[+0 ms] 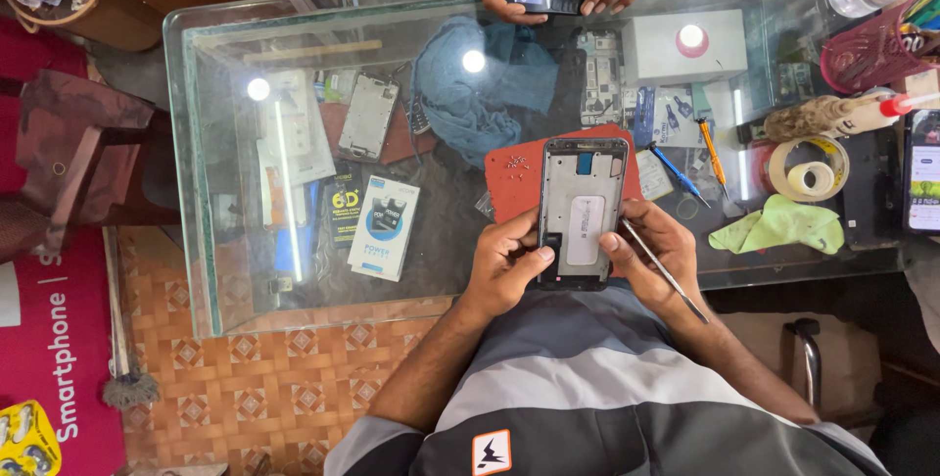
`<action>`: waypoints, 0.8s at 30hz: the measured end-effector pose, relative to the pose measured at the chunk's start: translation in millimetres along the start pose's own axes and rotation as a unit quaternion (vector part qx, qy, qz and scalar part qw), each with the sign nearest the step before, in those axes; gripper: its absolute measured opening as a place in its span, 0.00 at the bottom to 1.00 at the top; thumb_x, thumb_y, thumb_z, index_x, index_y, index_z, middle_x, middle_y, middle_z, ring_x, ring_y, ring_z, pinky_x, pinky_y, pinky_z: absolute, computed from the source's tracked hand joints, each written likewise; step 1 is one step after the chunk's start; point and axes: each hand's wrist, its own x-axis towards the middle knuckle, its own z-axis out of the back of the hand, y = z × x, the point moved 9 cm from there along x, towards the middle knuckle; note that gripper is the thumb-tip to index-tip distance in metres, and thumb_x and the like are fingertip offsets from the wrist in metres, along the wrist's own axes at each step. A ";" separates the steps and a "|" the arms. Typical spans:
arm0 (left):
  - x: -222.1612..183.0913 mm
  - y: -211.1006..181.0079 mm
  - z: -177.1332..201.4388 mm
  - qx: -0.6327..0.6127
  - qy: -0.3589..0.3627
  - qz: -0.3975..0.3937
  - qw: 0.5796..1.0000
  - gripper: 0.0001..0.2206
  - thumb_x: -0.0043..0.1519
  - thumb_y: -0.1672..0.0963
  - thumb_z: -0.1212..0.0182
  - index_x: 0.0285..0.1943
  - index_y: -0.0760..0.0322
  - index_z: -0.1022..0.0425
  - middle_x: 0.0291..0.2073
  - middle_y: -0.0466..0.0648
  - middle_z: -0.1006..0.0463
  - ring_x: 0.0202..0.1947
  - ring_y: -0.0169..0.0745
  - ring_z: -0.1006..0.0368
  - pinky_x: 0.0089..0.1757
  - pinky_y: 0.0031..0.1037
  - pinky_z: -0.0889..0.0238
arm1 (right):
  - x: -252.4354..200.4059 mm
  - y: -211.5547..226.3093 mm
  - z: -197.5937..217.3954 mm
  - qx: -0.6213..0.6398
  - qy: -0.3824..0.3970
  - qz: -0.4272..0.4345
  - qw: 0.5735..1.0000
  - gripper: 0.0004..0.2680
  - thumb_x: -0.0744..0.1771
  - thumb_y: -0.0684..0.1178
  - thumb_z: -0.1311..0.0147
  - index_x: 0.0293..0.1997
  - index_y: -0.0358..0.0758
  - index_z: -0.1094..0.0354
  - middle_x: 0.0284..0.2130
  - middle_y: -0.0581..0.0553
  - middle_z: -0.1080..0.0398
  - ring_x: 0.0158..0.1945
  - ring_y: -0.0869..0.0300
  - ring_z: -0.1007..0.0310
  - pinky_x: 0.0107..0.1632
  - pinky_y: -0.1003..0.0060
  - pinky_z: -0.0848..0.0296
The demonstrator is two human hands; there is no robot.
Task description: The person uses a metal prying tool to separate the back cover from the frame of a disassembled smartphone. They work along the edges of the device, carefully prying to release the internal components from the casing.
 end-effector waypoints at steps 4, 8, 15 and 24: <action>1.9 2.1 -1.2 -0.003 -0.001 0.010 1.000 0.22 0.64 0.64 0.48 0.69 0.82 0.35 0.38 0.47 0.19 0.37 0.22 0.31 0.42 0.18 0.36 | 0.0 0.2 2.6 -0.017 -0.002 0.019 1.000 0.11 0.68 0.42 0.42 0.53 0.26 0.33 0.35 0.44 0.25 0.35 0.68 0.27 0.34 0.75 0.25; 3.0 1.5 0.4 0.022 -0.010 -0.006 1.000 0.21 0.64 0.64 0.49 0.68 0.82 0.33 0.36 0.45 0.20 0.35 0.21 0.32 0.40 0.17 0.38 | 0.2 1.4 2.3 -0.022 0.008 0.036 0.999 0.11 0.68 0.42 0.42 0.53 0.25 0.33 0.36 0.43 0.25 0.36 0.68 0.28 0.36 0.75 0.26; -0.1 10.4 6.7 0.023 -0.037 0.007 0.999 0.21 0.62 0.65 0.49 0.66 0.82 0.31 0.30 0.40 0.24 0.29 0.19 0.38 0.34 0.17 0.45 | 2.4 -6.1 -0.6 -0.008 0.001 -0.028 1.000 0.12 0.66 0.43 0.42 0.52 0.25 0.35 0.36 0.43 0.25 0.35 0.66 0.24 0.34 0.70 0.20; 0.0 19.0 8.6 -0.007 -0.013 0.021 1.000 0.24 0.59 0.64 0.49 0.67 0.82 0.32 0.39 0.49 0.17 0.36 0.25 0.26 0.40 0.18 0.35 | 9.2 14.6 12.8 0.066 -0.013 0.058 0.996 0.14 0.70 0.43 0.44 0.60 0.24 0.35 0.34 0.43 0.27 0.33 0.63 0.26 0.37 0.70 0.26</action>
